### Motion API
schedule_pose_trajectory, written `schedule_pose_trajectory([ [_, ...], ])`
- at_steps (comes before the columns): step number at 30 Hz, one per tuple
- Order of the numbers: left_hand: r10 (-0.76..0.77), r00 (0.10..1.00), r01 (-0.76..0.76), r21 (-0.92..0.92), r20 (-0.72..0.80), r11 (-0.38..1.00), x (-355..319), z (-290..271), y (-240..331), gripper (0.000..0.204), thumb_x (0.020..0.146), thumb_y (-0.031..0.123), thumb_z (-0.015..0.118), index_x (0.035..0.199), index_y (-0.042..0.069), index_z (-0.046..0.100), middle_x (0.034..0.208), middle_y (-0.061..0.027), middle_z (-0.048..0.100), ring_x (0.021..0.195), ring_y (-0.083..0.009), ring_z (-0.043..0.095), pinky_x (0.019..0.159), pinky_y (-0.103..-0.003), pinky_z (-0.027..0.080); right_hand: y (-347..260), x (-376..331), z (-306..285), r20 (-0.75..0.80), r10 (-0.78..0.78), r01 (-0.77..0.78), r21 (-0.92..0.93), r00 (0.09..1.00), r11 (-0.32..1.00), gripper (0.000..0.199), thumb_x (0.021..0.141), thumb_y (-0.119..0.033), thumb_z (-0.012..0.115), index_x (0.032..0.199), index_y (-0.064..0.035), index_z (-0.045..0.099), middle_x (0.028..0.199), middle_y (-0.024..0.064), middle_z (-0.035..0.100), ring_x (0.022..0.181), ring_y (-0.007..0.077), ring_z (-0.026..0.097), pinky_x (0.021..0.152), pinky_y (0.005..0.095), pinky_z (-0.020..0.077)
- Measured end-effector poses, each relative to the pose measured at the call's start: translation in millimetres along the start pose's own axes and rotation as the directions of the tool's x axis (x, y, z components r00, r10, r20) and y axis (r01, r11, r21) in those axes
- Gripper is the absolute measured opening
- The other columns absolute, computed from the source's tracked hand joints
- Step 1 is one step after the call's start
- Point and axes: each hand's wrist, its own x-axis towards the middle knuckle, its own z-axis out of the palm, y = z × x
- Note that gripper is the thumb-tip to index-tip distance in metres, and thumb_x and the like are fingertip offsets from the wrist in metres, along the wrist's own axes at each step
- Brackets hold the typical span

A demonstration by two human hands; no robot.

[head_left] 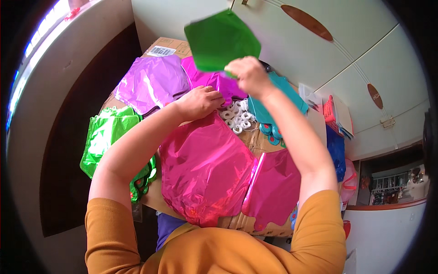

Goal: Folding foil balloons and placing them into retail packaging.

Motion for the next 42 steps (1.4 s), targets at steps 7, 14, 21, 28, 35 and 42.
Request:
schedule_pose_trajectory([
  [7, 0.03, 0.999, -0.03, 0.015, -0.039, 0.999, -1.2, 2.1, -2.9, 0.023, 0.078, 0.013, 0.061, 0.098, 0.003, 0.066, 0.097, -0.0096, 0.063, 0.09, -0.0265, 0.062, 0.08, -0.038, 0.053, -29.9, -32.0, 34.7, 0.132, 0.273, -0.3, 0.268, 0.953, 0.916, 0.016, 0.082, -0.014, 0.064, 0.096, -0.0093, 0.071, 0.097, 0.0107, 0.069, 0.093, 0.0313, 0.065, 0.081, 0.0422, 0.0525],
  [14, -0.298, 0.952, 0.304, -0.34, 0.073, 0.89, 10.8, -2.5, -1.0, 0.016, 0.078, 0.005, 0.067, 0.093, 0.002, 0.071, 0.091, -0.0137, 0.068, 0.084, -0.029, 0.067, 0.079, -0.038, 0.054, -22.3, -42.9, 35.4, 0.197, 0.46, -0.5, 0.349, 0.866, 0.793, 0.015, 0.086, -0.018, 0.064, 0.096, -0.0095, 0.071, 0.089, 0.0138, 0.07, 0.084, 0.0333, 0.067, 0.073, 0.0413, 0.0534],
  [21, -0.466, 0.864, 0.492, -0.511, 0.189, 0.705, 22.2, -3.0, -11.6, 0.013, 0.077, 0.008, 0.071, 0.088, 0.003, 0.074, 0.081, -0.0121, 0.068, 0.077, -0.0281, 0.067, 0.073, -0.037, 0.054, -17.9, -47.1, 35.1, 0.238, 0.521, -0.56, 0.522, 0.82, 0.643, 0.02, 0.087, -0.019, 0.064, 0.103, -0.0101, 0.071, 0.091, 0.0159, 0.07, 0.083, 0.0305, 0.069, 0.074, 0.038, 0.0529],
  [28, -0.444, 0.88, 0.468, -0.471, 0.169, 0.748, 24.3, 4.8, -15.8, 0.012, 0.077, 0.005, 0.073, 0.088, 0.001, 0.074, 0.081, -0.0102, 0.068, 0.076, -0.0229, 0.066, 0.071, -0.035, 0.053, -23.0, -45.3, 30.2, 0.317, 0.515, -0.602, 0.493, 0.796, 0.628, 0.02, 0.086, -0.019, 0.064, 0.101, -0.0086, 0.071, 0.087, 0.0152, 0.07, 0.081, 0.0306, 0.068, 0.073, 0.038, 0.0527],
  [35, -0.6, 0.556, 0.797, -0.575, 0.576, 0.186, 39.6, -7.0, -34.7, 0.01, 0.08, 0.011, 0.076, 0.086, 0.002, 0.075, 0.069, 0.0007, 0.066, 0.06, -0.0071, 0.055, 0.054, -0.025, 0.045, -10.7, -52.6, 35.6, 0.314, 0.439, -0.538, 0.429, 0.842, 0.726, 0.021, 0.084, -0.023, 0.064, 0.096, -0.007, 0.071, 0.086, 0.0133, 0.07, 0.081, 0.0298, 0.066, 0.072, 0.0369, 0.0523],
  [42, -0.642, 0.762, 0.62, -0.381, 0.084, 0.686, 51.8, 3.1, -29.6, 0.013, 0.079, 0.012, 0.073, 0.089, 0.005, 0.073, 0.079, -0.0042, 0.065, 0.07, -0.016, 0.06, 0.06, -0.03, 0.047, -18.0, -39.6, 29.5, 0.427, 0.564, -0.705, 0.491, 0.707, 0.513, 0.025, 0.08, -0.027, 0.071, 0.097, -0.0087, 0.072, 0.086, 0.0137, 0.071, 0.081, 0.0303, 0.069, 0.074, 0.0389, 0.0537],
])
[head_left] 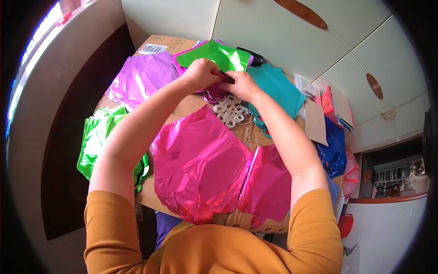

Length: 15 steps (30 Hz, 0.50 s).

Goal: Folding foil balloons and placing them into retail packaging.

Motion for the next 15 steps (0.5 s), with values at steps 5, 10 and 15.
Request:
schedule_pose_trajectory([
  [5, 0.485, 0.848, -0.5, 0.625, 0.213, 0.6, -21.0, -4.4, 17.5, 0.033, 0.08, 0.029, 0.071, 0.107, 0.01, 0.069, 0.1, -0.0049, 0.066, 0.102, -0.0216, 0.058, 0.081, -0.035, 0.045, 17.3, 19.4, 9.3, -0.18, 0.073, -0.078, -0.021, 0.981, 0.997, 0.033, 0.076, -0.026, 0.075, 0.102, -0.0061, 0.073, 0.088, 0.0183, 0.072, 0.084, 0.0271, 0.071, 0.076, 0.0381, 0.0539],
  [10, 0.188, 0.981, -0.177, 0.606, 0.045, 0.775, -43.3, 5.1, -1.9, 0.042, 0.082, 0.046, 0.067, 0.112, 0.016, 0.069, 0.101, -0.0041, 0.067, 0.101, -0.0235, 0.061, 0.084, -0.041, 0.045, 25.5, 83.4, -34.5, -0.447, 0.269, -0.182, 0.228, 0.853, 0.957, 0.04, 0.068, -0.022, 0.081, 0.096, 0.0043, 0.072, 0.093, 0.0232, 0.072, 0.083, 0.0305, 0.071, 0.078, 0.0389, 0.0548],
  [15, 0.015, 1.0, -0.021, 0.55, 0.015, 0.835, -49.8, -5.0, -11.1, 0.047, 0.081, 0.057, 0.065, 0.11, 0.021, 0.071, 0.103, -0.0027, 0.067, 0.101, -0.0247, 0.064, 0.085, -0.043, 0.045, -50.8, 94.3, -165.8, -0.659, 0.442, -0.207, 0.406, 0.608, 0.89, 0.031, 0.072, -0.012, 0.081, 0.091, 0.0076, 0.066, 0.084, 0.013, 0.068, 0.069, 0.0229, 0.066, 0.058, 0.0395, 0.0531],
])
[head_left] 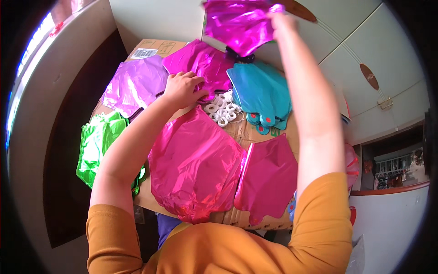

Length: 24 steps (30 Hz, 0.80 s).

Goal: Folding foil balloons and placing them into retail packaging.

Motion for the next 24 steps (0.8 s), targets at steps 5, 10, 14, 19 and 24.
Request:
schedule_pose_trajectory([
  [5, 0.036, 0.989, -0.032, -0.032, 0.144, 0.999, 19.0, -8.5, 28.2, 0.046, 0.081, 0.057, 0.065, 0.111, 0.022, 0.071, 0.104, -0.0007, 0.067, 0.106, -0.0247, 0.061, 0.095, -0.049, 0.039, 4.9, 104.9, -151.5, -0.154, -0.181, 0.19, 0.046, 0.971, 0.981, 0.027, 0.081, -0.018, 0.072, 0.088, 0.0079, 0.067, 0.081, 0.0149, 0.069, 0.07, 0.0222, 0.067, 0.061, 0.0385, 0.0524],
  [10, 0.383, 0.884, -0.391, 0.024, -0.267, 0.92, 29.4, -26.9, 79.0, 0.041, 0.077, 0.034, 0.076, 0.111, 0.013, 0.069, 0.108, -0.0055, 0.063, 0.107, -0.0255, 0.057, 0.095, -0.048, 0.039, -3.9, -19.7, -191.5, 0.227, -0.631, 0.653, -0.459, 0.741, 0.602, 0.018, 0.087, -0.018, 0.072, 0.099, -0.0046, 0.074, 0.091, 0.0076, 0.073, 0.076, 0.0168, 0.068, 0.066, 0.0319, 0.0525],
  [14, 0.676, 0.727, -0.669, -0.346, -0.12, 0.657, 42.5, 9.6, 149.1, 0.03, 0.081, 0.018, 0.071, 0.11, 0.009, 0.067, 0.11, -0.0094, 0.062, 0.103, -0.0297, 0.06, 0.09, -0.043, 0.048, 84.4, -95.4, -167.3, 0.561, -0.722, 0.914, -0.256, 0.405, 0.313, 0.014, 0.082, -0.009, 0.066, 0.094, -0.0093, 0.073, 0.087, 0.0078, 0.071, 0.08, 0.0251, 0.067, 0.071, 0.0357, 0.0523],
  [19, 0.758, 0.645, -0.744, -0.305, -0.097, 0.595, 54.9, 44.0, 177.0, 0.027, 0.078, 0.011, 0.066, 0.105, 0.007, 0.068, 0.106, -0.0097, 0.064, 0.104, -0.0303, 0.06, 0.09, -0.04, 0.05, 179.8, -136.3, -161.0, 0.534, -0.679, 0.856, -0.208, 0.505, 0.473, 0.013, 0.08, -0.011, 0.066, 0.091, -0.0099, 0.072, 0.086, 0.011, 0.07, 0.081, 0.0298, 0.068, 0.071, 0.0397, 0.0537],
  [24, 0.65, 0.725, -0.658, -0.509, -0.228, 0.555, 55.2, 51.2, 172.6, 0.014, 0.076, 0.006, 0.071, 0.089, 0.004, 0.071, 0.088, -0.0095, 0.067, 0.085, -0.028, 0.065, 0.078, -0.038, 0.053, 196.9, -148.8, -171.3, 0.564, -0.35, 0.522, -0.173, 0.748, 0.835, 0.015, 0.09, -0.013, 0.067, 0.1, -0.0033, 0.072, 0.088, 0.011, 0.074, 0.079, 0.0133, 0.069, 0.072, 0.0291, 0.0532],
])
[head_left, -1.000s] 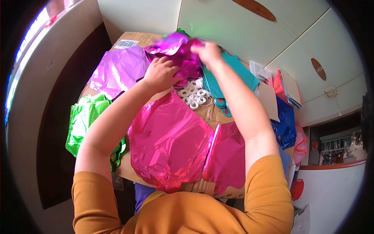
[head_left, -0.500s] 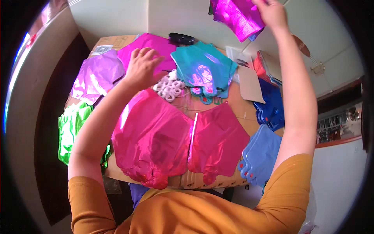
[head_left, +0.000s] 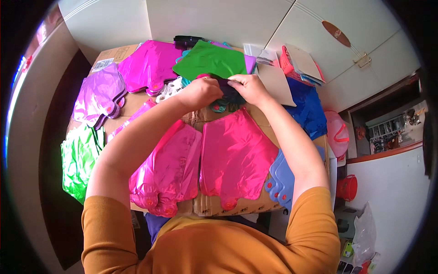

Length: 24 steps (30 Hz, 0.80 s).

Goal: Folding foil balloons and placing them into retail packaging.

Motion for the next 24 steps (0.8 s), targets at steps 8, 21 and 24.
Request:
schedule_pose_trajectory([
  [8, -0.579, 0.719, 0.683, -0.236, 0.384, 0.691, 26.2, -26.0, 1.0, 0.018, 0.082, 0.011, 0.073, 0.098, 0.002, 0.074, 0.083, -0.0081, 0.072, 0.073, -0.0133, 0.067, 0.069, -0.031, 0.054, 0.4, -5.4, -0.4, 0.08, 0.112, -0.12, 0.11, 0.99, 0.987, 0.019, 0.089, -0.019, 0.067, 0.101, -0.0054, 0.072, 0.089, 0.0133, 0.073, 0.082, 0.0183, 0.07, 0.075, 0.0312, 0.0524],
  [21, -0.644, 0.751, 0.66, -0.21, 0.147, 0.721, 40.4, -21.7, -7.1, 0.019, 0.076, 0.016, 0.076, 0.089, 0.003, 0.073, 0.079, -0.0088, 0.07, 0.072, -0.0205, 0.066, 0.067, -0.034, 0.052, -11.0, -3.1, -7.9, 0.204, 0.096, -0.09, -0.039, 0.974, 0.995, 0.031, 0.083, -0.018, 0.071, 0.11, -0.003, 0.068, 0.092, 0.0077, 0.073, 0.085, 0.0128, 0.066, 0.08, 0.0298, 0.0511],
  [24, -0.408, 0.904, 0.413, 0.012, -0.126, 0.911, 42.0, -16.2, -3.6, 0.012, 0.077, 0.011, 0.072, 0.088, 0.005, 0.07, 0.078, -0.0054, 0.064, 0.077, -0.0198, 0.062, 0.068, -0.035, 0.048, -4.3, -1.5, 6.2, -0.024, 0.076, -0.077, -0.039, 0.997, 0.996, 0.029, 0.082, -0.017, 0.071, 0.108, -0.004, 0.069, 0.094, 0.0129, 0.073, 0.086, 0.0183, 0.068, 0.079, 0.0319, 0.0515],
])
